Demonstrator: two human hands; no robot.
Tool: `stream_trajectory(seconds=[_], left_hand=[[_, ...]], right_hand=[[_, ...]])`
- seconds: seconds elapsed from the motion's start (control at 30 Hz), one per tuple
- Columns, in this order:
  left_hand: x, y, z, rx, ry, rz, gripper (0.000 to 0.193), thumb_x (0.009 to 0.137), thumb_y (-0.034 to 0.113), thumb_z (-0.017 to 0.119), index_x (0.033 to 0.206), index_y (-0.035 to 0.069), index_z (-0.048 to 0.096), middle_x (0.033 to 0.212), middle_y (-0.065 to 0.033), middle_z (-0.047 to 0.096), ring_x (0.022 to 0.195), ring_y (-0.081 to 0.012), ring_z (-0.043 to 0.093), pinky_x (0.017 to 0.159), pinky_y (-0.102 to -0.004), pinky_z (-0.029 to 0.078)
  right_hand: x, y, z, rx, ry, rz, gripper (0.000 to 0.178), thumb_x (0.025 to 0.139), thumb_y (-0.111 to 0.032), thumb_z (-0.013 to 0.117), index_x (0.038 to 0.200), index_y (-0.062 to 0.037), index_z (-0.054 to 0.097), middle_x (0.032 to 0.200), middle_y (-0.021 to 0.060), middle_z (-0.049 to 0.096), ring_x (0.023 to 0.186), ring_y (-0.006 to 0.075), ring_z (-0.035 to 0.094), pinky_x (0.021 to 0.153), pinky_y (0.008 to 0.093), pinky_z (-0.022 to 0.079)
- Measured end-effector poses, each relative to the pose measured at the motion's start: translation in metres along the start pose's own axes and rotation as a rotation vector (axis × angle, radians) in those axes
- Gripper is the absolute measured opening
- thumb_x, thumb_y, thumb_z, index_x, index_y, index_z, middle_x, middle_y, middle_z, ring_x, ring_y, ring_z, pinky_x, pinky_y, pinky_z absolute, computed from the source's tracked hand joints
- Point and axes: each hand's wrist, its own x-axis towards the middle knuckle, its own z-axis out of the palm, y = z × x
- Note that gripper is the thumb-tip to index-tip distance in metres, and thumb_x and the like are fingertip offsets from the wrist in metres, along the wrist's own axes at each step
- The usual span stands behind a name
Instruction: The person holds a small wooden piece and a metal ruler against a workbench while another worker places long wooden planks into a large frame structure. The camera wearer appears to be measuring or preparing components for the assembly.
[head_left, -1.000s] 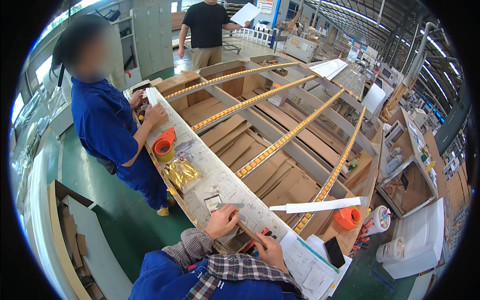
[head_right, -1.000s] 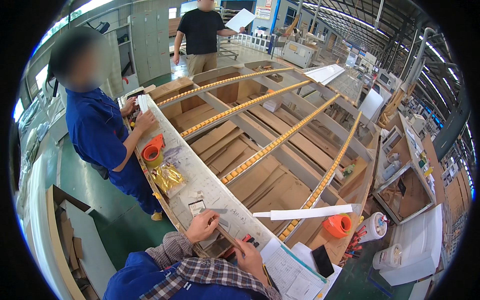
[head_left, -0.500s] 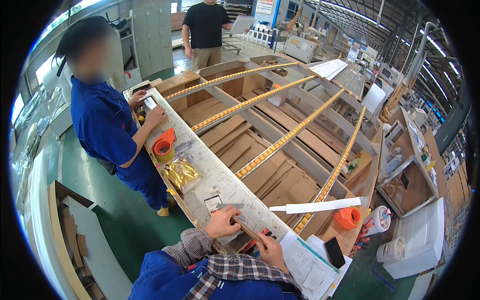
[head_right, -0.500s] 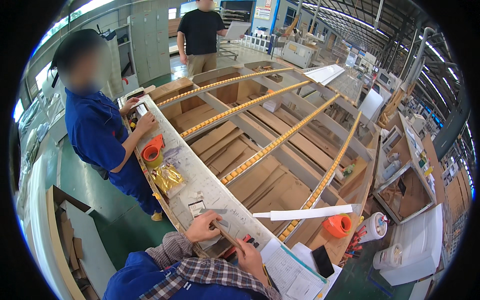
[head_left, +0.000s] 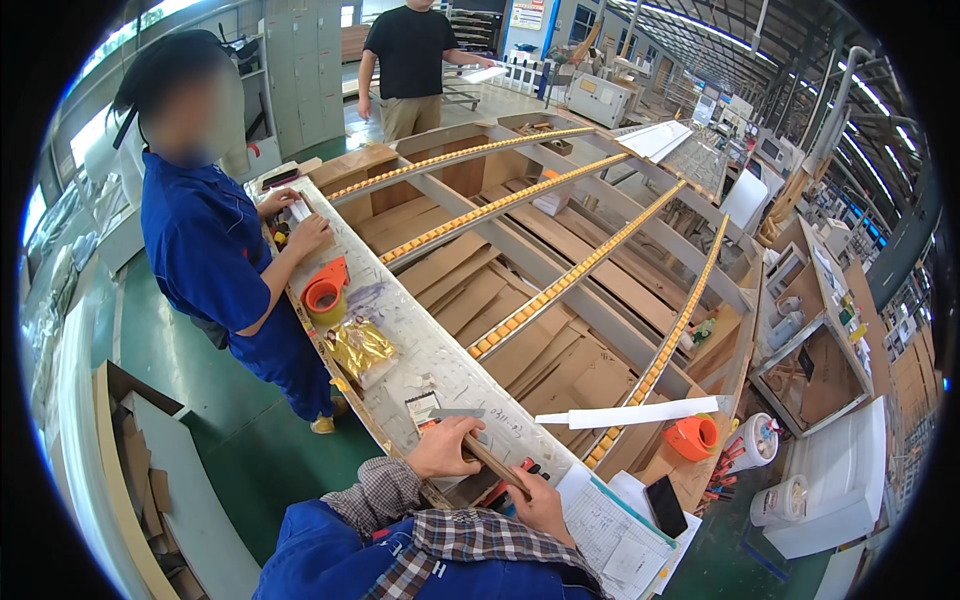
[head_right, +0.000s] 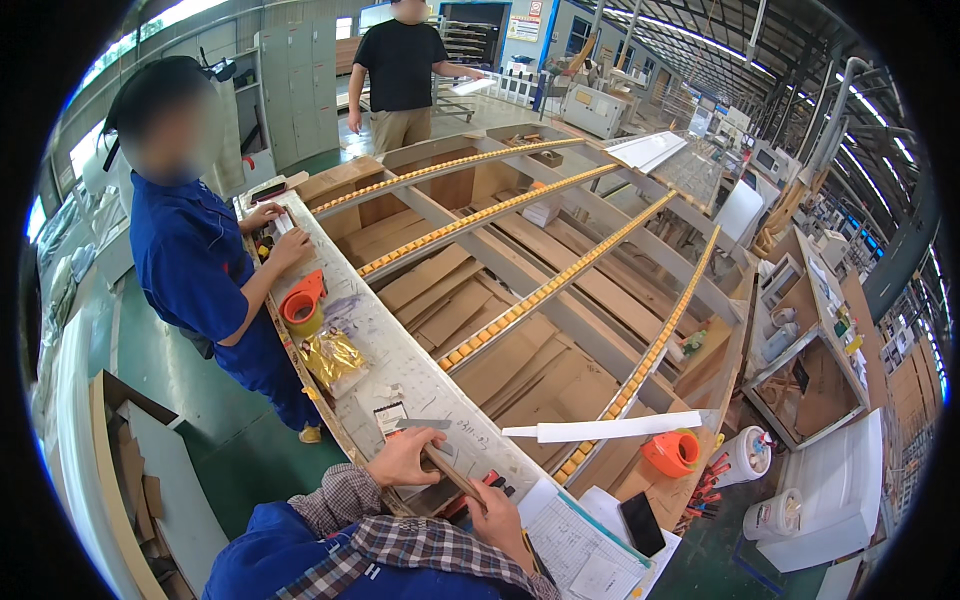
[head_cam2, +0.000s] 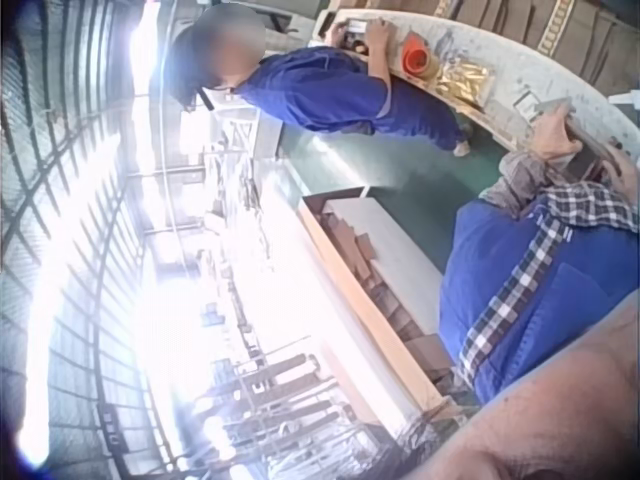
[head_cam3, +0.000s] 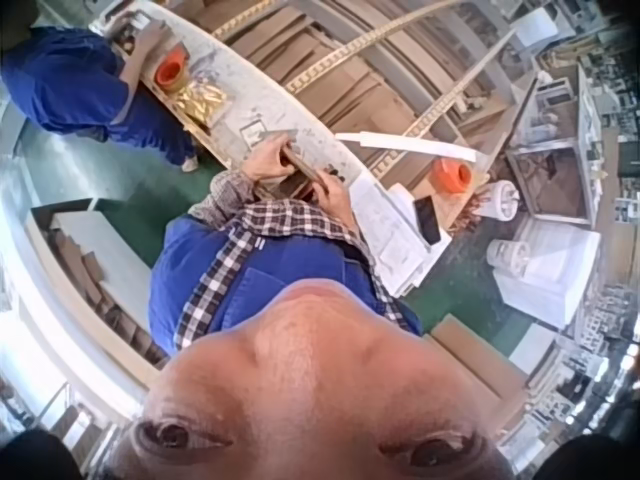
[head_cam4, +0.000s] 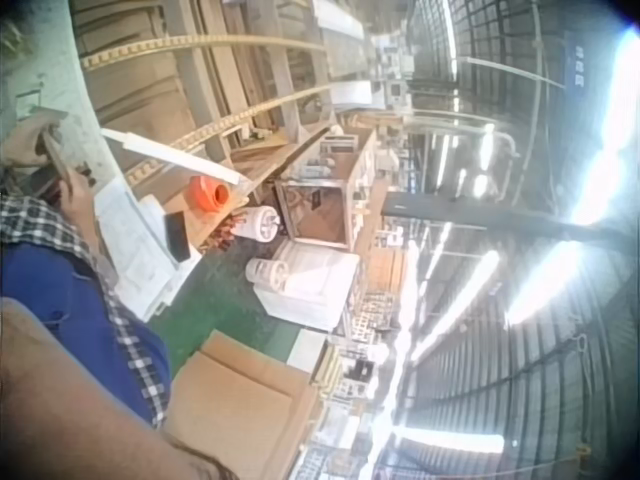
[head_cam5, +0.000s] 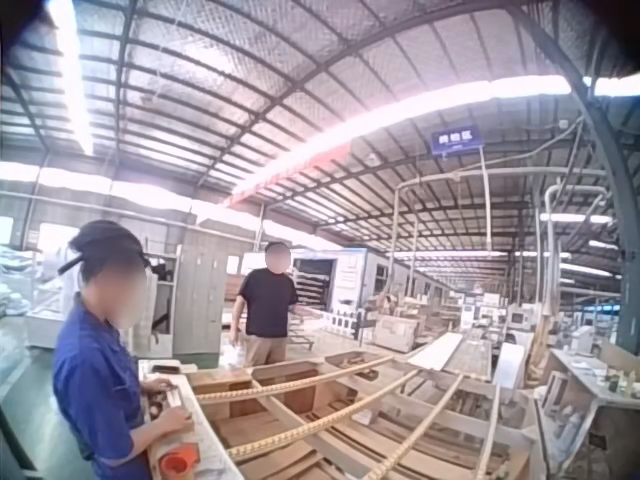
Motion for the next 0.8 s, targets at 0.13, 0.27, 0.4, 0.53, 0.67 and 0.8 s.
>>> stream_trajectory(seconds=[0.13, 0.27, 0.4, 0.53, 0.67, 0.8], left_hand=[[0.0008, 0.0028, -0.0029, -0.009, -0.047, -0.02, 0.059, 0.062, 0.025, 0.074, 0.113, 0.007, 0.052, 0.1, -0.0099, 0.057, 0.098, -0.0293, 0.054, 0.085, -0.0371, 0.046], [0.0012, 0.0045, -0.0046, -0.026, -0.076, -0.023, 0.061, 0.062, 0.025, 0.074, 0.116, 0.007, 0.05, 0.101, -0.0098, 0.056, 0.099, -0.0292, 0.054, 0.085, -0.0368, 0.046], [0.0002, 0.0039, -0.0047, -0.044, -0.093, -0.021, 0.062, 0.062, 0.023, 0.073, 0.118, 0.009, 0.049, 0.102, -0.0097, 0.056, 0.1, -0.0294, 0.053, 0.086, -0.0368, 0.046], [0.0012, 0.0039, -0.0063, -0.048, -0.15, -0.042, 0.064, 0.061, 0.019, 0.07, 0.12, 0.01, 0.047, 0.107, -0.0124, 0.054, 0.105, -0.0319, 0.051, 0.089, -0.0382, 0.045], [0.0007, 0.0068, -0.0077, -0.025, -0.114, 0.01, 0.067, 0.059, 0.016, 0.07, 0.121, 0.01, 0.046, 0.117, -0.0166, 0.048, 0.11, -0.0354, 0.048, 0.091, -0.0396, 0.044], [0.0012, 0.0043, -0.0073, -0.032, -0.123, 0.031, 0.07, 0.057, 0.013, 0.07, 0.122, 0.01, 0.045, 0.125, -0.0172, 0.041, 0.112, -0.0369, 0.047, 0.092, -0.0399, 0.044]], right_hand=[[0.0001, 0.0063, 0.0021, -0.003, -0.018, -0.025, 0.032, 0.082, -0.014, 0.064, 0.113, -0.0088, 0.06, 0.092, 0.0152, 0.062, 0.078, 0.0312, 0.062, 0.067, 0.0357, 0.05], [-0.0007, 0.0078, 0.003, -0.022, -0.022, -0.032, 0.033, 0.082, -0.015, 0.064, 0.114, -0.0091, 0.059, 0.092, 0.0154, 0.062, 0.079, 0.0321, 0.062, 0.067, 0.0365, 0.049], [-0.001, 0.0055, 0.0018, -0.026, -0.042, -0.002, 0.033, 0.082, -0.015, 0.063, 0.114, -0.0094, 0.059, 0.093, 0.0156, 0.062, 0.082, 0.0326, 0.061, 0.069, 0.0375, 0.049], [-0.0012, 0.0075, 0.0034, -0.02, -0.04, -0.013, 0.033, 0.083, -0.016, 0.063, 0.115, -0.0098, 0.059, 0.094, 0.0157, 0.062, 0.084, 0.0331, 0.061, 0.07, 0.0381, 0.049], [-0.0012, 0.0055, 0.0025, -0.015, -0.046, -0.005, 0.034, 0.083, -0.017, 0.063, 0.115, -0.0105, 0.059, 0.094, 0.0158, 0.062, 0.085, 0.0336, 0.061, 0.07, 0.0386, 0.049], [-0.001, 0.0055, 0.0025, -0.018, -0.054, 0.006, 0.034, 0.083, -0.018, 0.063, 0.116, -0.0119, 0.058, 0.094, 0.0161, 0.062, 0.085, 0.0339, 0.061, 0.071, 0.039, 0.049]])
